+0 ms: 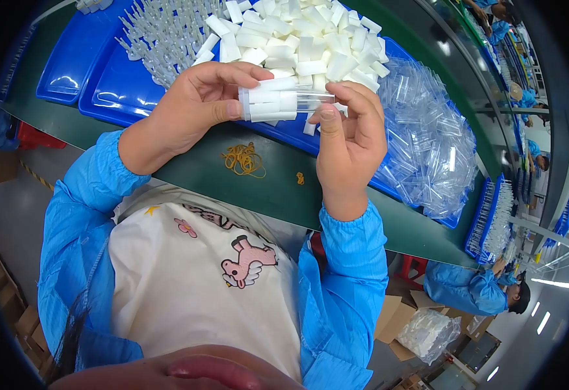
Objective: The person assembles small plastic cylinders by hand, securing them with rubber bands.
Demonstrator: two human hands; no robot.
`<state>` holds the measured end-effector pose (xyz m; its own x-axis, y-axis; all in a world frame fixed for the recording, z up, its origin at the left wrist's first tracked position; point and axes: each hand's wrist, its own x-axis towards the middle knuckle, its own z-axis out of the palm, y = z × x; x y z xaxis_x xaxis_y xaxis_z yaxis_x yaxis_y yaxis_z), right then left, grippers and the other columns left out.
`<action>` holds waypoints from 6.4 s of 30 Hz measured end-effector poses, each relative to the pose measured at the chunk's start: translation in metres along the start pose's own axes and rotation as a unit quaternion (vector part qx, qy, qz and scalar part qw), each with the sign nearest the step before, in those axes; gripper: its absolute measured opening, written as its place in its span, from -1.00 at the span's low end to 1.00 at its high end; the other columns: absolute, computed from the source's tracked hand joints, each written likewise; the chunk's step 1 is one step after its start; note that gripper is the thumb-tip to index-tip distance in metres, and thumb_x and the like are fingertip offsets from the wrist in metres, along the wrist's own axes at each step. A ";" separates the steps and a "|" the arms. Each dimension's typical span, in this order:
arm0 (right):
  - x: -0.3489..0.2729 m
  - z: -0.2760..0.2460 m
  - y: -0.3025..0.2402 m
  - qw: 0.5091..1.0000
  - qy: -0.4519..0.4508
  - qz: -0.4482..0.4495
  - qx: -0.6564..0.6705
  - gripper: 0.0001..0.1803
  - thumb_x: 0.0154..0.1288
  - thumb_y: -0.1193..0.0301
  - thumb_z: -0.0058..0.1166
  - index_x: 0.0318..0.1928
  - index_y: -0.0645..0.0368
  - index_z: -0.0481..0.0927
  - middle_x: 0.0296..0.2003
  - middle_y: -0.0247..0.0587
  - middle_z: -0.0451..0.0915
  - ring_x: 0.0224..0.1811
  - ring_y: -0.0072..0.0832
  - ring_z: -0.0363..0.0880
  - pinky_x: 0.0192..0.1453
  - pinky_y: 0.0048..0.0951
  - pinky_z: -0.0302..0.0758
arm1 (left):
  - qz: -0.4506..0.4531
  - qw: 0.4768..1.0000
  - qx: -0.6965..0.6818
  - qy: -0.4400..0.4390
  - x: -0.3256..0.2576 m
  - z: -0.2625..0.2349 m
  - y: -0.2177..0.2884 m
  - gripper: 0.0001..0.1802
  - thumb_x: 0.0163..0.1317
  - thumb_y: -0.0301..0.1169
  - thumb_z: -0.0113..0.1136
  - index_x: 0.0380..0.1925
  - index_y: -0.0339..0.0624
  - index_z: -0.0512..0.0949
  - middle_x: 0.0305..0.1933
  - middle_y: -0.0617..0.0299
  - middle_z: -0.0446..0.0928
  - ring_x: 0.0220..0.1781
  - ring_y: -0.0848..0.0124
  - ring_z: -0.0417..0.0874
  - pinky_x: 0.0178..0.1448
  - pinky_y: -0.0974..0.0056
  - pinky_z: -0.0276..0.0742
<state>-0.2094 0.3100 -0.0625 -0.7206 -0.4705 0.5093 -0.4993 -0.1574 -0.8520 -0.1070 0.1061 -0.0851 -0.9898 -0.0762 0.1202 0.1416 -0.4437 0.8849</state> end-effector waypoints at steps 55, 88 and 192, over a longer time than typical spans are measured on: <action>-0.018 0.027 0.007 0.999 -0.007 -0.042 0.024 -0.61 0.21 0.60 0.31 0.04 0.30 0.52 0.32 0.14 0.29 0.34 -0.19 0.38 0.36 -0.21 0.40 | 0.084 0.995 0.021 -0.051 -0.001 0.002 -0.007 -0.62 0.04 -0.41 0.54 -0.15 -0.18 0.60 0.20 0.04 0.45 0.18 0.26 0.58 0.27 0.22 0.55; 0.013 -0.107 -0.011 0.860 -0.007 0.160 -0.485 -0.80 0.23 0.33 0.25 -0.20 0.17 0.68 -0.36 -0.14 0.70 -0.30 -0.23 0.68 -0.28 -0.21 0.50 | 0.000 0.997 -0.067 0.041 -0.002 -0.004 0.001 -0.57 0.36 -0.45 0.17 0.23 -0.21 0.44 0.25 0.04 0.50 0.21 0.30 0.60 0.23 0.25 0.61; 0.008 -0.012 0.010 0.982 0.007 0.163 0.090 -0.81 0.46 0.44 0.09 -0.25 0.34 0.57 -0.48 -0.21 0.59 -0.57 -0.58 0.50 -0.48 -0.58 0.43 | 0.062 0.949 0.305 -0.051 -0.001 0.008 0.018 -0.60 0.18 -0.68 0.17 0.03 -0.17 0.66 0.14 0.20 0.46 0.00 0.50 0.50 -0.02 0.44 0.51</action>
<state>-0.2260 0.3156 -0.0655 -0.8352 -0.5101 0.2056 -0.1485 -0.1508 -0.9774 -0.1035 0.1054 -0.0655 -0.9669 0.0064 0.2552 0.2527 0.1654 0.9533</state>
